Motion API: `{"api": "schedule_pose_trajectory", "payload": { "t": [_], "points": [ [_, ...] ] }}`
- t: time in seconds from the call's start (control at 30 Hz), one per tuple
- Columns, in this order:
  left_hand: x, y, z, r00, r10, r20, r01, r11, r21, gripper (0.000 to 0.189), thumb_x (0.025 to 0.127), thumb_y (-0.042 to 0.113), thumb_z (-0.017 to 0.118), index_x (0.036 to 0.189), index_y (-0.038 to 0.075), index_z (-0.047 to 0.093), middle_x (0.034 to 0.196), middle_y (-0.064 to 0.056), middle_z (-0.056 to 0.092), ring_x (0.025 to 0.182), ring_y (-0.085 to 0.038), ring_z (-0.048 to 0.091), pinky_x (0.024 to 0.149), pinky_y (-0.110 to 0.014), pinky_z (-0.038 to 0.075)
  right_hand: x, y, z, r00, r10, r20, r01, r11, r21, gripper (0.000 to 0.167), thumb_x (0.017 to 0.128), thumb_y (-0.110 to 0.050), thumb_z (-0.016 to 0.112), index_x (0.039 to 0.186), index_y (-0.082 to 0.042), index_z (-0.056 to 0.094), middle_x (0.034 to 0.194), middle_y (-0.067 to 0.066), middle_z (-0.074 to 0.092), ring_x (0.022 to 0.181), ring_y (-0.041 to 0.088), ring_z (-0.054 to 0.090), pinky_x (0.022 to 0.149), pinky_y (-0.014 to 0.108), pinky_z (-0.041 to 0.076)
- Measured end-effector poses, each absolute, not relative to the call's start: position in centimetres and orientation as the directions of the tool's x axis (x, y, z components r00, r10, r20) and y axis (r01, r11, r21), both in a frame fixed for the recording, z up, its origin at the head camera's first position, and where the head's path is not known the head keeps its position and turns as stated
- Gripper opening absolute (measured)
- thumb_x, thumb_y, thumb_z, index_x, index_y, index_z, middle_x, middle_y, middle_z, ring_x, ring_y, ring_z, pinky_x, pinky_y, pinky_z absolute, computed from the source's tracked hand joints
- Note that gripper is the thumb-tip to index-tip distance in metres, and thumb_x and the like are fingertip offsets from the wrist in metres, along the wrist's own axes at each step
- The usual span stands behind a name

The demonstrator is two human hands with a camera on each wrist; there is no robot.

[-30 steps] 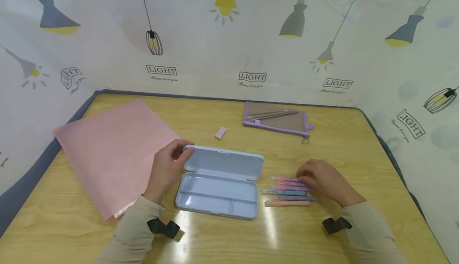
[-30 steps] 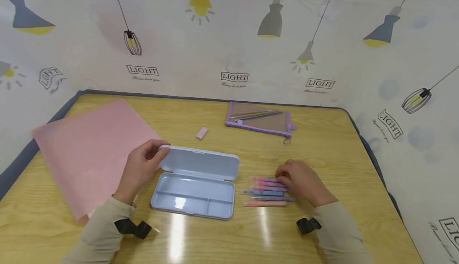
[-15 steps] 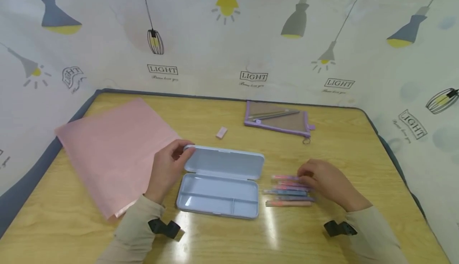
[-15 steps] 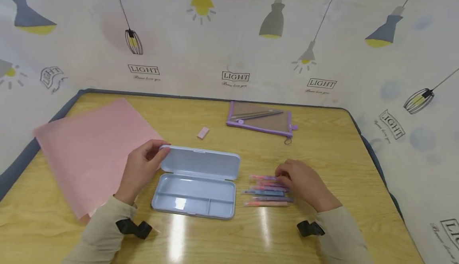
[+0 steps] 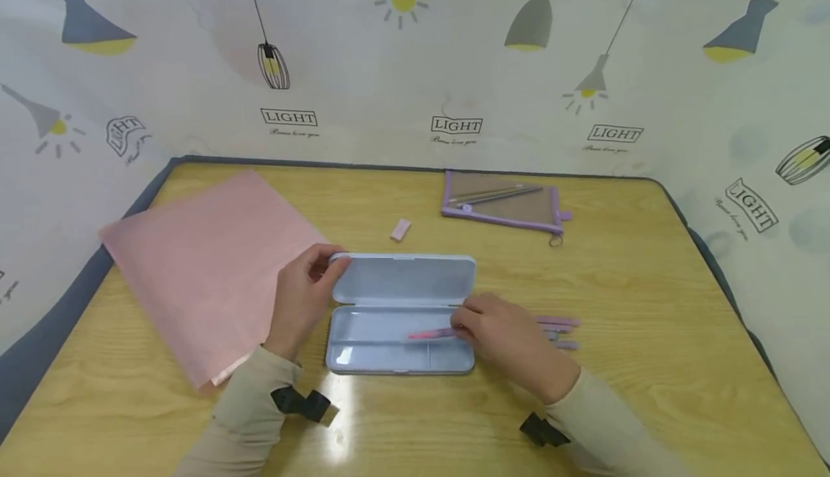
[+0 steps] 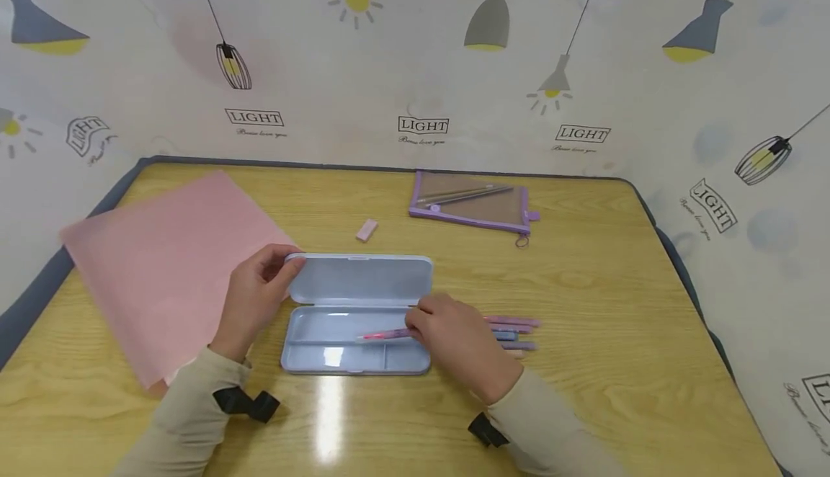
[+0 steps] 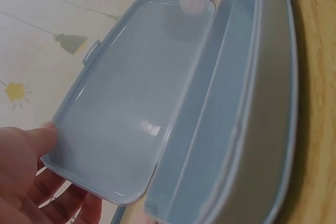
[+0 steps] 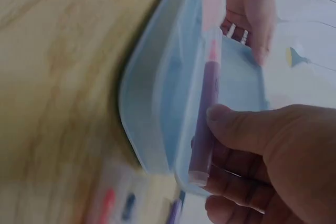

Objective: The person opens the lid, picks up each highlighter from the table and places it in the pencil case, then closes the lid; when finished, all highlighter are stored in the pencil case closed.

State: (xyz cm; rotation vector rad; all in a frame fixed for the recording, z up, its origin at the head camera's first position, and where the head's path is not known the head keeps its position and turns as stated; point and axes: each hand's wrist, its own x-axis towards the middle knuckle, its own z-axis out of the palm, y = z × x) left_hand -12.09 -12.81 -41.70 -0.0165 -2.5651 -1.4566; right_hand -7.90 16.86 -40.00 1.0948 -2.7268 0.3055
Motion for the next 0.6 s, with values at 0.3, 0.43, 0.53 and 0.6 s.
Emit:
{"api": "schedule_pose_trajectory", "payload": {
  "t": [0.3,0.43,0.53,0.6],
  "points": [
    [-12.2,-12.7,-42.0,-0.981,-0.093,0.169,0.098,0.513,0.853,0.022,0.096,0.031,0.066,0.107,0.013,0.07,0.099,-0.006,0.072,0.09,-0.018,0.066,0.078,-0.03,0.053,-8.7,14.4,-41.9,-0.719,-0.663,0.209,-0.694,0.706,-0.144,0.006,0.09,-0.014,0.071,0.092,-0.02,0.074,0.085,-0.005,0.065,0.078,0.012,0.059,0.07,0.029,0.052],
    [-12.3,-12.7,-42.0,-0.98,-0.097,0.172,0.1,0.51,0.854,0.022,0.095,0.03,0.066,0.107,0.012,0.071,0.098,-0.007,0.072,0.089,-0.018,0.066,0.077,-0.03,0.053,-8.8,14.3,-42.4,-0.709,-0.675,0.205,-0.704,0.692,-0.158,0.012,0.091,-0.013,0.07,0.097,-0.022,0.076,0.085,-0.006,0.066,0.077,0.012,0.058,0.071,0.029,0.052],
    [-12.4,-12.8,-42.0,-0.979,-0.103,0.176,0.1,0.51,0.854,0.022,0.095,0.03,0.067,0.107,0.012,0.071,0.098,-0.008,0.072,0.088,-0.019,0.066,0.077,-0.03,0.052,-8.9,14.2,-42.6,-0.701,-0.683,0.205,-0.712,0.686,-0.15,0.015,0.092,-0.011,0.068,0.097,-0.023,0.077,0.086,-0.006,0.068,0.079,0.012,0.061,0.073,0.03,0.053],
    [-12.4,-12.8,-42.0,-0.979,-0.106,0.174,0.097,0.507,0.856,0.023,0.095,0.031,0.067,0.107,0.012,0.071,0.098,-0.007,0.072,0.088,-0.019,0.066,0.077,-0.03,0.052,-8.9,14.1,-42.6,-0.697,-0.691,0.193,-0.717,0.682,-0.147,0.018,0.092,-0.009,0.067,0.097,-0.023,0.077,0.088,-0.006,0.068,0.08,0.013,0.062,0.075,0.031,0.053]
  ]
}}
